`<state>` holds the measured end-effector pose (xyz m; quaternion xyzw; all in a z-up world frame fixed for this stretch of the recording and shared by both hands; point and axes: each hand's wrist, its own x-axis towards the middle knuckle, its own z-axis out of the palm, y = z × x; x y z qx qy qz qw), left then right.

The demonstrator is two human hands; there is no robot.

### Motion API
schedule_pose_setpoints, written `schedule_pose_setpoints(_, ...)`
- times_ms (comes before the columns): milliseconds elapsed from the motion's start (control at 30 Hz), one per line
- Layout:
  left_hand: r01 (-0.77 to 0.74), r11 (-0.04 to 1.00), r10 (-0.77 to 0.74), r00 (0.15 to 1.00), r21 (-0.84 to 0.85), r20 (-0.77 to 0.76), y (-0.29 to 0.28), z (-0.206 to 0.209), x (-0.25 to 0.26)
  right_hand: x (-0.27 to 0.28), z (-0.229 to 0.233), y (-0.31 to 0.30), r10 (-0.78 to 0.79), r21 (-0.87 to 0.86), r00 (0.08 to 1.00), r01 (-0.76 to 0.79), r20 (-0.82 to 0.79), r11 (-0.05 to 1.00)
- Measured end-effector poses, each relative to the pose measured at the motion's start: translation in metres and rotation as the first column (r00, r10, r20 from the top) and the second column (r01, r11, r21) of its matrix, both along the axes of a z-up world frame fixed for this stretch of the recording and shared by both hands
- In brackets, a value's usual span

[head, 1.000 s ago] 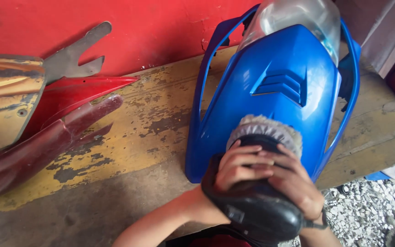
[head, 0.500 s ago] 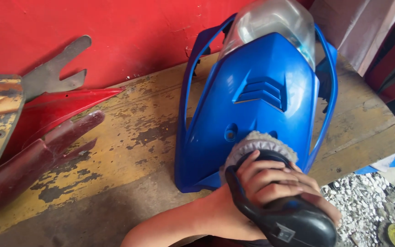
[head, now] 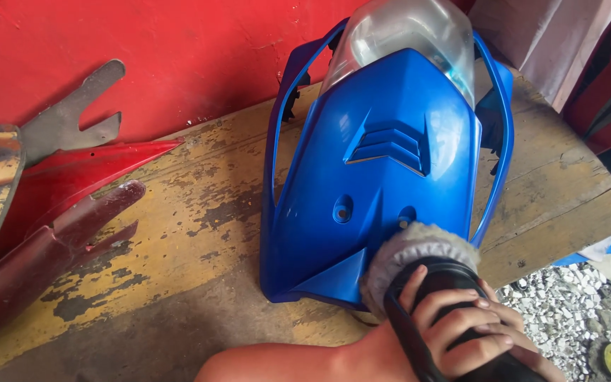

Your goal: The person uses a power buffer with a white pad to polish a blue motorcycle fairing on a wooden workbench. They move the tool across the surface, covering the main body and edges, while other fairing parts rest nearby.

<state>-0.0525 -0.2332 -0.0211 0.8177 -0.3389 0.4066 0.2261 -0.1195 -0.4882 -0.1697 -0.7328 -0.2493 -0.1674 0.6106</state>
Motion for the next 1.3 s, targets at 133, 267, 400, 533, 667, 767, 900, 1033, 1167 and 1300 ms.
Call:
schedule_pose_setpoints(133, 0.19, 0.974, -0.218, 0.933, -0.123, -0.287, 0.012, 0.008, -0.008, 0.075, -0.015, 0.025, 0.089, 0.004, 0.996, -0.088, -0.03, 0.996)
schedule_pose_setpoints(267, 0.07, 0.997, -0.065, 0.985, 0.024, -0.162, -0.008, -0.012, -0.011, 0.064, -0.069, 0.031, -0.234, 0.146, 0.958, 0.211, 0.166, 0.967)
schedule_pose_setpoints(400, 0.129, 0.99, -0.136, 0.973, -0.049, -0.187, -0.034, -0.057, -0.018, 0.061, -0.102, 0.001, -0.36, 0.104, 0.927, 0.349, 0.107, 0.931)
schedule_pose_setpoints(533, 0.073, 0.997, -0.072, 0.984, 0.002, -0.161, -0.019, -0.01, -0.008, 0.065, -0.113, -0.026, -0.303, 0.054, 0.947, 0.298, 0.109, 0.953)
schedule_pose_setpoints(667, 0.09, 0.995, -0.085, 0.99, 0.045, -0.117, -0.005, 0.005, 0.001, 0.062, -0.054, 0.016, -0.286, 0.085, 0.948, 0.276, 0.14, 0.957)
schedule_pose_setpoints(767, 0.067, 0.997, -0.073, 0.986, -0.045, -0.149, -0.023, -0.014, -0.008, 0.049, -0.087, -0.002, -0.33, 0.118, 0.937, 0.317, 0.115, 0.941)
schedule_pose_setpoints(900, 0.109, 0.971, -0.134, 0.985, -0.214, -0.107, -0.063, -0.086, -0.014, 0.044, -0.096, -0.017, -0.368, 0.025, 0.927, 0.367, 0.066, 0.93)
schedule_pose_setpoints(1033, 0.015, 0.935, -0.021, 1.0, -0.355, -0.013, -0.075, -0.07, 0.0, 0.054, -0.065, -0.009, -0.374, -0.07, 0.921, 0.382, 0.105, 0.921)
schedule_pose_setpoints(1167, 0.165, 0.985, -0.169, 0.982, -0.054, -0.083, -0.014, -0.003, 0.016, 0.063, -0.035, 0.003, -0.367, -0.164, 0.92, 0.387, 0.137, 0.908)
schedule_pose_setpoints(1300, 0.164, 0.986, -0.166, 0.978, -0.023, -0.126, 0.008, 0.007, 0.016, 0.051, -0.064, 0.029, -0.354, -0.184, 0.92, 0.382, 0.167, 0.905)
